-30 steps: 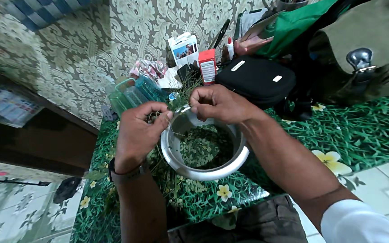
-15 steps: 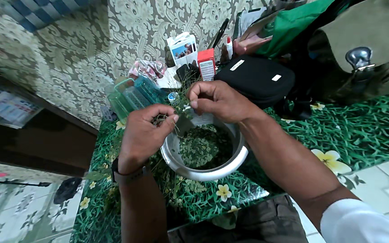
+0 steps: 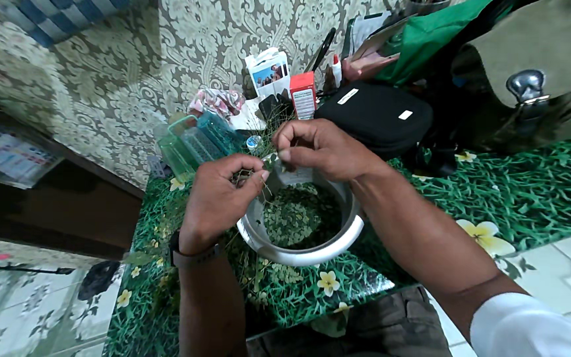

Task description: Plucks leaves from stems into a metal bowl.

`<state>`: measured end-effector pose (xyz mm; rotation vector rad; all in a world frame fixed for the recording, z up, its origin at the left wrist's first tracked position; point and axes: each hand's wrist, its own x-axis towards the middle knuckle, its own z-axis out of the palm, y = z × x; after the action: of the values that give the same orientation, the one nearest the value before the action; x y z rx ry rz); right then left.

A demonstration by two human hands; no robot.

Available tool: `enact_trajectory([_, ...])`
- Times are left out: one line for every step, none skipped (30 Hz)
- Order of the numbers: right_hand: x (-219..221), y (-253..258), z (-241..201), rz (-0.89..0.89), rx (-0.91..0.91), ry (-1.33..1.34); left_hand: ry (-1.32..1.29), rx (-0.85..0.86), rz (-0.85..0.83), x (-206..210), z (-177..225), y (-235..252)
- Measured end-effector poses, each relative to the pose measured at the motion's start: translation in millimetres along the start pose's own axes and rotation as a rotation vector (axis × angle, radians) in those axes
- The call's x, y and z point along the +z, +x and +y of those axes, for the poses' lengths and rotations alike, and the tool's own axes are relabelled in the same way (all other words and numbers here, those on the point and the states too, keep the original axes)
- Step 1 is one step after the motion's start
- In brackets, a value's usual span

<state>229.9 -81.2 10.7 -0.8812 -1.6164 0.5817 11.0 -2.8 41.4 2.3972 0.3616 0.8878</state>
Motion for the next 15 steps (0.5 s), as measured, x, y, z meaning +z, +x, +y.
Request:
enact_trajectory([-2.0,0.2,1.1,0.019,0.003,0.038,0.015,-0.009,0.002,-1.2,0.7,-0.6])
enact_trajectory([-4.1,0.1,2.2,0.039,0.004,0.076,0.026,-0.014,0.011,-2.5,0.9,-1.2])
enact_trajectory([-6.2,-0.2,2.4,0.057,0.004,0.104,0.029,-0.015,0.022,-3.8,0.9,-1.6])
enact_trajectory([-7.7,-0.4,2.2,0.073,0.003,0.124,0.030,-0.015,0.034,-4.8,1.0,-2.2])
enact_trajectory([-8.7,-0.6,1.9,0.080,0.002,0.140,0.029,-0.016,0.050,-5.4,1.3,-2.6])
enact_trajectory([-9.5,-0.9,1.9,0.075,0.000,0.154,0.026,-0.022,0.072,-5.9,1.5,-2.9])
enact_trajectory([-9.8,-1.5,2.3,0.063,0.006,0.162,0.020,-0.037,0.102,-5.9,1.8,-3.0])
enact_trajectory([-9.5,-2.9,2.4,0.047,0.021,0.159,0.009,-0.051,0.135,-5.5,1.9,-2.5])
enact_trajectory([-8.3,-4.6,1.9,0.032,0.045,0.146,-0.007,-0.058,0.171,-4.5,1.3,-1.2])
enact_trajectory([-8.3,-4.7,2.6,-0.004,0.053,0.129,-0.019,-0.055,0.192,-3.6,1.0,-0.6])
enact_trajectory([-8.9,-3.2,3.7,-0.048,0.046,0.111,-0.029,-0.049,0.200,-2.9,0.7,-0.8])
enact_trajectory([-8.0,-1.9,3.7,-0.076,0.045,0.095,-0.042,-0.046,0.196,-2.4,1.2,-2.0])
enact_trajectory([-5.9,-1.1,3.1,-0.084,0.042,0.093,-0.052,-0.041,0.194,-1.6,1.2,-2.6])
enact_trajectory([-2.7,-0.8,2.2,-0.075,0.036,0.097,-0.056,-0.035,0.192,-0.8,1.0,-2.7])
enact_trajectory([0.4,-0.9,1.7,-0.058,0.031,0.101,-0.057,-0.032,0.192,-0.1,0.7,-2.6])
